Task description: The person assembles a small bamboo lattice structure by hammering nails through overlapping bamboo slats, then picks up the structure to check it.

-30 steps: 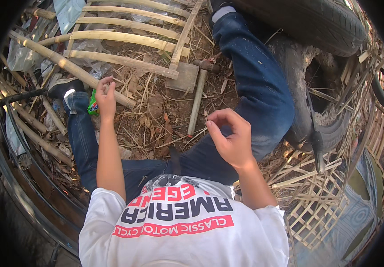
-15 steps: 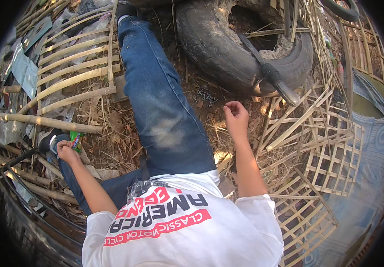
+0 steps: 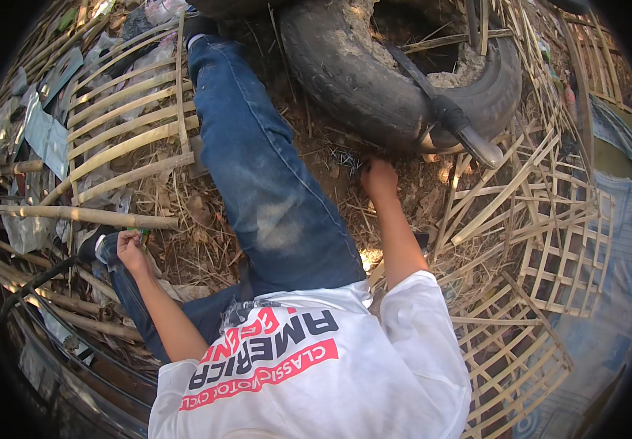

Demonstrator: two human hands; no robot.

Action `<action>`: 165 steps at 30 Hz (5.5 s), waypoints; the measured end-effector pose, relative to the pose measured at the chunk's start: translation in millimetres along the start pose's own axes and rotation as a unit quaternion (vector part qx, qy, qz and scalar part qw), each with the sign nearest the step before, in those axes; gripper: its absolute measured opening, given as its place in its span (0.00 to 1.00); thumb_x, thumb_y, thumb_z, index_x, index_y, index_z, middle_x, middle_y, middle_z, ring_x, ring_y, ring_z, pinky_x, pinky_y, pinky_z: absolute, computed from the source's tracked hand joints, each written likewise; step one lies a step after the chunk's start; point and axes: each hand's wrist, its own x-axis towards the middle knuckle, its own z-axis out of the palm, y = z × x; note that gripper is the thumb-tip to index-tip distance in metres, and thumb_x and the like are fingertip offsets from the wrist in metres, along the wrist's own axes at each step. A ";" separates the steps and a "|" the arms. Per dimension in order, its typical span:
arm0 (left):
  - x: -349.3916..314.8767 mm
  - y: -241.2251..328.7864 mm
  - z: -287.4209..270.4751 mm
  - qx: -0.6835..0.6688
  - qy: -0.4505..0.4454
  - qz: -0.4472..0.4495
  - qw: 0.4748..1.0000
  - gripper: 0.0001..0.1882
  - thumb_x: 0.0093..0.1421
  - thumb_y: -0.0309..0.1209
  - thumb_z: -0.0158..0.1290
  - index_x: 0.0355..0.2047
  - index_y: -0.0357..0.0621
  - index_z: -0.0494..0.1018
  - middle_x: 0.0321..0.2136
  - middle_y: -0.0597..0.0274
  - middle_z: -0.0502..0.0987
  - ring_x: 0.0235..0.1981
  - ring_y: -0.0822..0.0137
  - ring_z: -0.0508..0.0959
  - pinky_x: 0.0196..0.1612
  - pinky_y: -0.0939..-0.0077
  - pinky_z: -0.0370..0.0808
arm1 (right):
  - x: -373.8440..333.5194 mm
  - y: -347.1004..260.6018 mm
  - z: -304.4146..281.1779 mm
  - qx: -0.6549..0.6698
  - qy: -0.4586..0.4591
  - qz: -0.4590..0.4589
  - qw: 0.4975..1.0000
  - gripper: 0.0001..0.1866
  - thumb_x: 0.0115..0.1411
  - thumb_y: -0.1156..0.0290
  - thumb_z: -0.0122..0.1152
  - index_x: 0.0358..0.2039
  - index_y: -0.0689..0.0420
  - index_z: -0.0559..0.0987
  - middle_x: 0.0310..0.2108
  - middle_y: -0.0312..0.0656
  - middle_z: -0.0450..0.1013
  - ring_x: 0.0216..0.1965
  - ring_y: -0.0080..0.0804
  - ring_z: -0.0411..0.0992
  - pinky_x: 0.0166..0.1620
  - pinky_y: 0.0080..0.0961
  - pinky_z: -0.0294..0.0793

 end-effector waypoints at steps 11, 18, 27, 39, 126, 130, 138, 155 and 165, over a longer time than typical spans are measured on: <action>7.3 0.3 1.7 0.072 -0.045 -0.058 0.995 0.21 0.53 0.13 0.41 0.47 0.38 0.69 0.42 0.62 0.72 0.44 0.71 0.72 0.46 0.75 0.70 | 0.2 -2.4 -16.5 -0.072 -0.045 -0.035 0.996 0.13 0.51 0.65 0.60 0.38 0.50 0.81 0.33 0.48 0.78 0.38 0.50 0.75 0.41 0.41 0.75; -0.1 7.1 8.3 0.102 -0.019 -0.084 0.991 0.19 0.55 0.14 0.43 0.47 0.38 0.69 0.42 0.63 0.72 0.44 0.71 0.72 0.45 0.77 0.70 | 0.8 -2.7 -7.9 -0.069 -0.014 -0.022 0.997 0.13 0.53 0.62 0.61 0.38 0.51 0.81 0.33 0.47 0.78 0.38 0.49 0.76 0.42 0.42 0.75; -2.2 6.1 -4.0 0.058 -0.011 -0.074 0.995 0.15 0.57 0.17 0.46 0.46 0.37 0.70 0.40 0.62 0.72 0.42 0.72 0.72 0.43 0.78 0.71 | 5.6 -17.3 -20.2 -0.068 -0.051 -0.012 0.996 0.12 0.52 0.63 0.60 0.32 0.58 0.80 0.30 0.54 0.77 0.36 0.54 0.75 0.39 0.42 0.74; 18.9 5.0 11.5 0.055 -0.064 -0.055 0.995 0.11 0.58 0.19 0.50 0.42 0.37 0.71 0.37 0.65 0.73 0.40 0.73 0.73 0.47 0.80 0.69 | -13.1 -6.6 -25.5 0.184 0.028 -0.022 0.982 0.14 0.47 0.70 0.64 0.33 0.64 0.77 0.26 0.45 0.77 0.28 0.32 0.76 0.33 0.29 0.74; 86.1 -21.1 144.4 0.584 -0.258 0.311 0.704 0.29 0.42 0.54 0.64 0.37 0.49 0.70 0.32 0.64 0.70 0.40 0.63 0.70 0.46 0.60 0.63 | 11.5 -331.4 111.4 0.358 -0.166 -0.179 0.901 0.08 0.59 0.75 0.58 0.35 0.66 0.80 0.28 0.39 0.77 0.28 0.22 0.74 0.34 0.20 0.74; 85.2 -23.5 143.6 0.578 -0.254 0.310 0.710 0.28 0.43 0.53 0.63 0.37 0.48 0.70 0.31 0.64 0.69 0.38 0.62 0.69 0.45 0.60 0.62 | 22.9 -337.2 128.8 0.471 -0.179 -0.088 0.859 0.08 0.59 0.75 0.53 0.33 0.65 0.80 0.28 0.41 0.78 0.30 0.24 0.75 0.37 0.23 0.74; 83.9 -24.0 144.8 0.581 -0.246 0.332 0.701 0.29 0.44 0.54 0.62 0.37 0.47 0.70 0.32 0.63 0.68 0.38 0.62 0.68 0.47 0.61 0.61 | 58.9 -354.0 135.3 0.199 -0.127 -0.119 0.964 0.14 0.57 0.68 0.49 0.32 0.63 0.80 0.29 0.56 0.77 0.35 0.51 0.76 0.40 0.39 0.73; 84.9 -18.4 141.1 0.564 -0.252 0.335 0.712 0.36 0.41 0.63 0.58 0.34 0.43 0.68 0.31 0.61 0.68 0.38 0.61 0.67 0.48 0.61 0.61 | 66.2 -358.2 128.0 0.140 -0.243 -0.090 0.956 0.20 0.52 0.57 0.68 0.28 0.66 0.82 0.17 0.46 0.74 0.21 0.30 0.72 0.30 0.29 0.71; 85.7 -23.8 148.1 0.592 -0.223 0.323 0.704 0.34 0.44 0.63 0.56 0.34 0.44 0.69 0.31 0.62 0.68 0.38 0.62 0.67 0.50 0.60 0.59 | 76.5 -351.2 123.2 0.134 -0.263 -0.140 0.945 0.17 0.49 0.60 0.70 0.29 0.64 0.83 0.23 0.51 0.77 0.26 0.37 0.77 0.35 0.31 0.74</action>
